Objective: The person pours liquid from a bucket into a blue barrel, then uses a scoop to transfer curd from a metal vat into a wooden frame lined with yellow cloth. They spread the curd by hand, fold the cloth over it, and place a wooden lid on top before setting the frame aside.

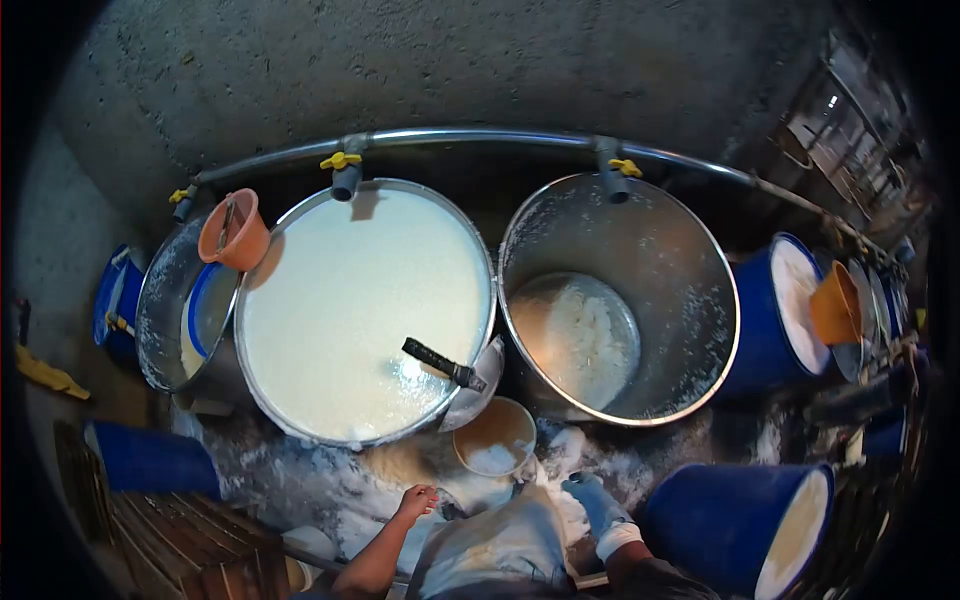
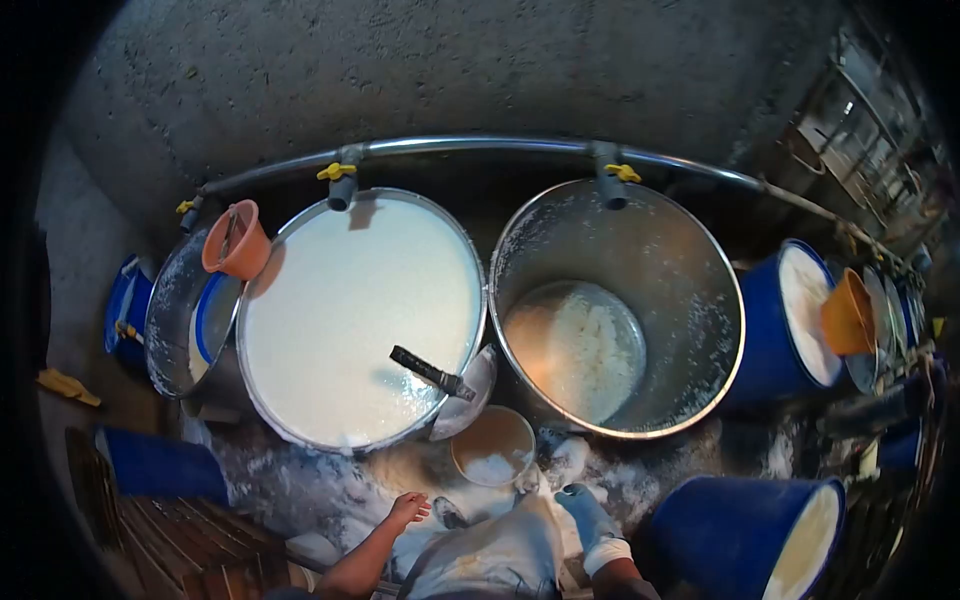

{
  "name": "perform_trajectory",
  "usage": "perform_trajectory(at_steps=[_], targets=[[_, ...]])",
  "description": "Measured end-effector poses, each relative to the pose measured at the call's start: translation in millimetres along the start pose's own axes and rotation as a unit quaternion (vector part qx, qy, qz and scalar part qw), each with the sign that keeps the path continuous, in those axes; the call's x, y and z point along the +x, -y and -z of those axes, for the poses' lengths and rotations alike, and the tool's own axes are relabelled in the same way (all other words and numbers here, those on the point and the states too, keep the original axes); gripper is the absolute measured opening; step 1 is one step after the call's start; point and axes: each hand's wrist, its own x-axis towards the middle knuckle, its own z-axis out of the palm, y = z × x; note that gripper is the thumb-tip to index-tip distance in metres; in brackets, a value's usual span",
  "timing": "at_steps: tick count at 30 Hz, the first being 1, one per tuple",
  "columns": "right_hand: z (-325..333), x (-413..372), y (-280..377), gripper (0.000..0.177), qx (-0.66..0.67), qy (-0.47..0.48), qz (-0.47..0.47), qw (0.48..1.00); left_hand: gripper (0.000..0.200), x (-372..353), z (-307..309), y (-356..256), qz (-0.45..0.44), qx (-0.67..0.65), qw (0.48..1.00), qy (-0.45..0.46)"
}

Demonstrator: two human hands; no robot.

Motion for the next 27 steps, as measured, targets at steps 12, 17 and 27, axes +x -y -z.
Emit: perform_trajectory(at_steps=[12, 17, 27], targets=[[-111, 292, -76, 0.050, -0.109, 0.138, 0.026, 0.984, 0.033, 312, -85, 111, -0.026, 0.179, 0.981, -0.077], [-122, 308, -80, 0.053, -0.077, 0.146, 0.033, 0.986, 0.034, 359, -100, 122, -0.017, 0.162, 0.984, -0.073], [-104, 341, -62, 0.057, -0.087, 0.172, 0.065, 0.979, 0.035, 360, -103, 126, -0.055, 0.080, 0.994, -0.057]])
